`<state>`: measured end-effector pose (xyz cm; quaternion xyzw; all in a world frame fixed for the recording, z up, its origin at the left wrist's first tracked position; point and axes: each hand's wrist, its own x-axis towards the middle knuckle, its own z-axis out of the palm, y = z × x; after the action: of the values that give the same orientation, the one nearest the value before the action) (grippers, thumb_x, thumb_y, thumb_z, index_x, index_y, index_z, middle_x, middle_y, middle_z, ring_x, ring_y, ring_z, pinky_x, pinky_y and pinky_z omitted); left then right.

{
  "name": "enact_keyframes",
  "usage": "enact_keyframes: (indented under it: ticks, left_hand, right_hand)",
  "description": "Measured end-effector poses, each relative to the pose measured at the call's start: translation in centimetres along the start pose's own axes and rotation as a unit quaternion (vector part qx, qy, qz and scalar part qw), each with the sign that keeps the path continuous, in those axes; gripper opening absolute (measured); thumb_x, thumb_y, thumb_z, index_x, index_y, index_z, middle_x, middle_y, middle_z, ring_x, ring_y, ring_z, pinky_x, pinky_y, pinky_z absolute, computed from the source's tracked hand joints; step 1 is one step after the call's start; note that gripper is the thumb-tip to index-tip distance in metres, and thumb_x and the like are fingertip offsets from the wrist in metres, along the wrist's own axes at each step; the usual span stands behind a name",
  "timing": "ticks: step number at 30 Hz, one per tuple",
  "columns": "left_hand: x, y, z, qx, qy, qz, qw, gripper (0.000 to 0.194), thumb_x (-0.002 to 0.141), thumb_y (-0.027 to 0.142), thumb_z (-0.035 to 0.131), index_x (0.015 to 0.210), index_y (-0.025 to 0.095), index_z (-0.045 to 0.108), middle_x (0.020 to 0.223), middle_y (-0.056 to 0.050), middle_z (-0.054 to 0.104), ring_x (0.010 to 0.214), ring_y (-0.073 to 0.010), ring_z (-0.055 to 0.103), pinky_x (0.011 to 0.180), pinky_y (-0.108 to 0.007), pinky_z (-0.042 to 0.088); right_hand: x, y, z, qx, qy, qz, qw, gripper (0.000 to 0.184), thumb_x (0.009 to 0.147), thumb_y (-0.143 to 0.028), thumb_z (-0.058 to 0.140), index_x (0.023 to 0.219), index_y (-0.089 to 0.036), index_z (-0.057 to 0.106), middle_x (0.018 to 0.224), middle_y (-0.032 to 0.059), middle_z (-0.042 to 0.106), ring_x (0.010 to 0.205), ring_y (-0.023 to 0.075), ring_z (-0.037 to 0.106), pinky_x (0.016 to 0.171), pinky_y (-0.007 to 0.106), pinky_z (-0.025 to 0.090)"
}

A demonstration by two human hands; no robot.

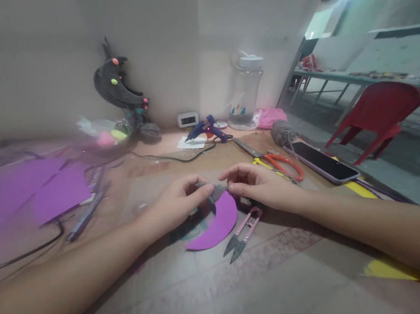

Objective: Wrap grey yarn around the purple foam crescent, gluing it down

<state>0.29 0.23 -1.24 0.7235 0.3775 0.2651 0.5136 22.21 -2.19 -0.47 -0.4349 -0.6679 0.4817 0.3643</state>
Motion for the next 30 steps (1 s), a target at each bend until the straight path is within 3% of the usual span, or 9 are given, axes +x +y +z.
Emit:
enact_keyframes:
  ticks: [4, 10, 21, 30]
  left_hand:
    - [-0.01, 0.29, 0.08, -0.007, 0.002, -0.009, 1.0, 0.032, 0.086, 0.051, 0.054, 0.083, 0.019, 0.056, 0.064, 0.001, 0.065, 0.052, -0.0107, 0.054, 0.046, -0.021, 0.033]
    - [0.03, 0.5, 0.02, 0.008, -0.004, -0.015, 1.0, 0.031, 0.086, 0.05, 0.054, 0.085, 0.019, 0.057, 0.064, 0.0, 0.065, 0.054, -0.0115, 0.055, 0.045, -0.021, 0.034]
    - [0.0, 0.25, -0.15, 0.026, -0.048, 0.011, 0.998, 0.034, 0.088, 0.051, 0.052, 0.087, 0.018, 0.059, 0.068, 0.0, 0.063, 0.058, -0.0111, 0.052, 0.05, -0.022, 0.036]
    - [-0.08, 0.23, -0.32, 0.025, -0.069, 0.014, 0.997, 0.032, 0.087, 0.05, 0.053, 0.089, 0.019, 0.06, 0.069, 0.001, 0.06, 0.06, -0.0114, 0.051, 0.051, -0.023, 0.036]
  right_hand:
    - [0.04, 0.05, -0.16, -0.069, 0.022, 0.01, 0.997, 0.016, 0.08, -0.027, 0.065, 0.093, -0.017, 0.064, 0.084, 0.0013, 0.064, 0.072, 0.0113, 0.058, 0.066, 0.025, 0.047]
    - [-0.01, -0.17, -0.12, -0.134, 0.035, -0.018, 0.99, 0.012, 0.082, -0.029, 0.062, 0.079, -0.017, 0.063, 0.068, -0.0024, 0.058, 0.057, 0.0091, 0.051, 0.054, 0.023, 0.041]
    - [-0.37, -0.45, 0.25, -0.143, 0.012, -0.016, 0.99, 0.017, 0.087, -0.032, 0.057, 0.077, -0.019, 0.06, 0.059, -0.0052, 0.049, 0.055, 0.0095, 0.048, 0.056, 0.024, 0.038]
    - [-0.33, -0.73, 0.42, -0.172, 0.01, -0.045, 0.984, 0.019, 0.086, -0.032, 0.057, 0.074, -0.018, 0.061, 0.067, -0.0025, 0.055, 0.061, 0.0103, 0.051, 0.06, 0.024, 0.04]
